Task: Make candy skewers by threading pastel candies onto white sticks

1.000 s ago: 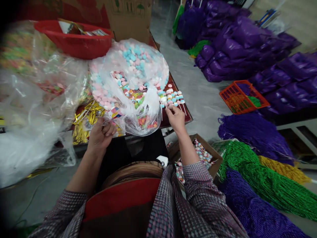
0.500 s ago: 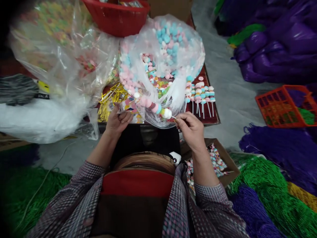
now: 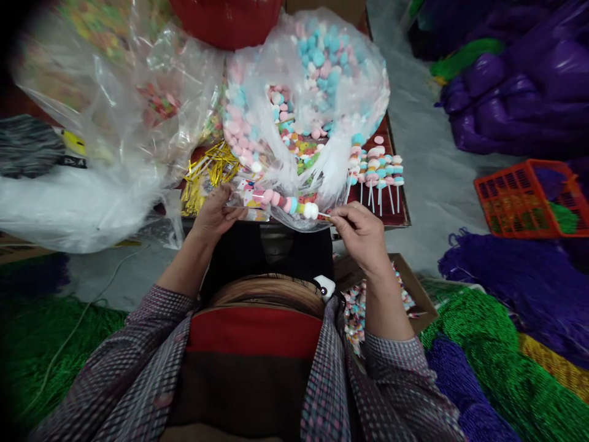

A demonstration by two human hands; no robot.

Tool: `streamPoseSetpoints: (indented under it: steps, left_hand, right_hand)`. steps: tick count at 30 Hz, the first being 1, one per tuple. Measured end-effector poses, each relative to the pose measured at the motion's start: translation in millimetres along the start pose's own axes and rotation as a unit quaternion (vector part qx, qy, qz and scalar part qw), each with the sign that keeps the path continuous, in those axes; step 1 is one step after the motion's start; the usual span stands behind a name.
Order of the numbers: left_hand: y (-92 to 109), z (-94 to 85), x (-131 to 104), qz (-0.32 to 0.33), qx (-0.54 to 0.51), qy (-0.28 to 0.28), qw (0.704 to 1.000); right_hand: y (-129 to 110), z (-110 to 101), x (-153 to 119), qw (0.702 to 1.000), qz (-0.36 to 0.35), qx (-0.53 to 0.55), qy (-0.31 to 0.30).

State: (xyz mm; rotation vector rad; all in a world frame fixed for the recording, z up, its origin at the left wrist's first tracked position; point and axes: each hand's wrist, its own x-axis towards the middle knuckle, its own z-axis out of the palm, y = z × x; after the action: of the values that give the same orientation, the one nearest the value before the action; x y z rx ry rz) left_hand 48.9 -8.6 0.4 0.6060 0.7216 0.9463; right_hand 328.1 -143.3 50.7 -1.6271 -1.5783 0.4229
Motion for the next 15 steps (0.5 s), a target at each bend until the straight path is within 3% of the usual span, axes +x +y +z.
streamPoseSetpoints:
  steps: [7, 15]
  left_hand:
    - [0.5, -5.1, 6.7, 0.005, 0.028, -0.016, 0.999]
    - [10.6, 7.1, -1.6, 0.009, 0.048, 0.014, 0.999]
  right_hand:
    - [0.2, -4.1, -2.7, 1.0, 0.008, -0.006, 0.0]
    - [3.9, 7.9, -7.2, 0.997, 0.052, 0.061, 0.012]
